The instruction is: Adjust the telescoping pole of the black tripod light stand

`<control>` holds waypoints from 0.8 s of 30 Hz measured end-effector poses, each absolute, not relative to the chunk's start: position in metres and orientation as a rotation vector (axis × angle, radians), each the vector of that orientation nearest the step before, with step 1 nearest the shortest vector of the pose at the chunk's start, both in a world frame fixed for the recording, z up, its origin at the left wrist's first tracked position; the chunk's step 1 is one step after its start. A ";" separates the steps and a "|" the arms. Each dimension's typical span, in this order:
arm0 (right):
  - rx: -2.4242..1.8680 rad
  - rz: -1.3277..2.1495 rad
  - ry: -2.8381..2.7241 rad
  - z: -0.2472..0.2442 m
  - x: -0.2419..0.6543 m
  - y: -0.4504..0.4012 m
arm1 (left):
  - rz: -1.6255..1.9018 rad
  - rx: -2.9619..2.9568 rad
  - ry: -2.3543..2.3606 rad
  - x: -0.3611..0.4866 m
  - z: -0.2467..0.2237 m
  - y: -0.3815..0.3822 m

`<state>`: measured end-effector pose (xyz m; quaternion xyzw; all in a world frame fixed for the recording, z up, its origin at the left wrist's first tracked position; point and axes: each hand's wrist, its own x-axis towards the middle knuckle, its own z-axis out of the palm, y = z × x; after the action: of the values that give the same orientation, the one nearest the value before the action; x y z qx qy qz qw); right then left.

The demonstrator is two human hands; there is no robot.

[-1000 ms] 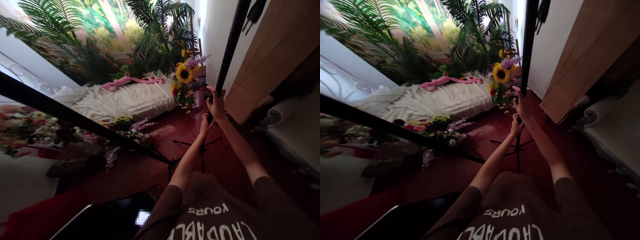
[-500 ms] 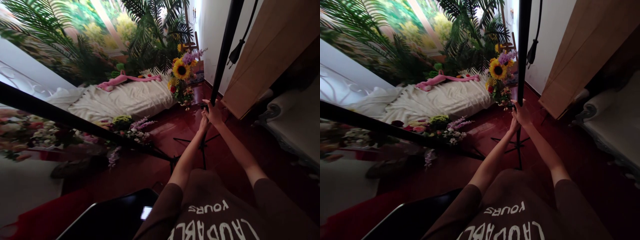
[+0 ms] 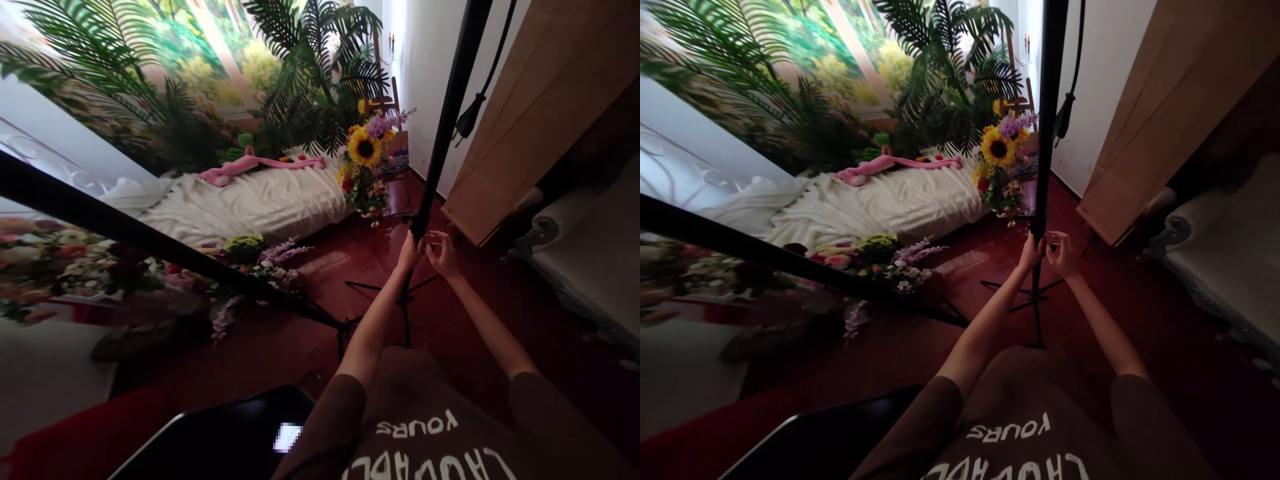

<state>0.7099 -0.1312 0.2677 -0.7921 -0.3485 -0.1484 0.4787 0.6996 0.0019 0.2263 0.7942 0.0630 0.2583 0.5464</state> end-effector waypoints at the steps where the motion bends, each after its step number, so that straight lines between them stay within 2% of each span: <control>1: -1.964 -0.338 -0.846 0.261 0.709 -0.135 | 0.609 1.883 0.160 0.700 0.227 0.002; 7: -1.962 -0.200 -0.734 0.244 0.712 -0.139 | 0.585 1.895 0.204 0.701 0.226 0.002; 14: -1.868 0.068 -0.261 0.249 0.724 -0.127 | 0.557 1.892 0.201 0.701 0.223 0.003; 19: -1.654 0.416 0.061 0.259 0.732 -0.121 | 0.587 1.882 0.189 0.702 0.222 0.003; 24: -1.199 0.828 0.238 0.269 0.743 -0.119 | 0.589 1.864 0.186 0.704 0.216 0.003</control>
<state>0.7426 -0.1187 0.2691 -0.5464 0.1085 0.3774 0.7397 0.7043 0.0033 0.2163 0.7892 0.0789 0.2493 0.5557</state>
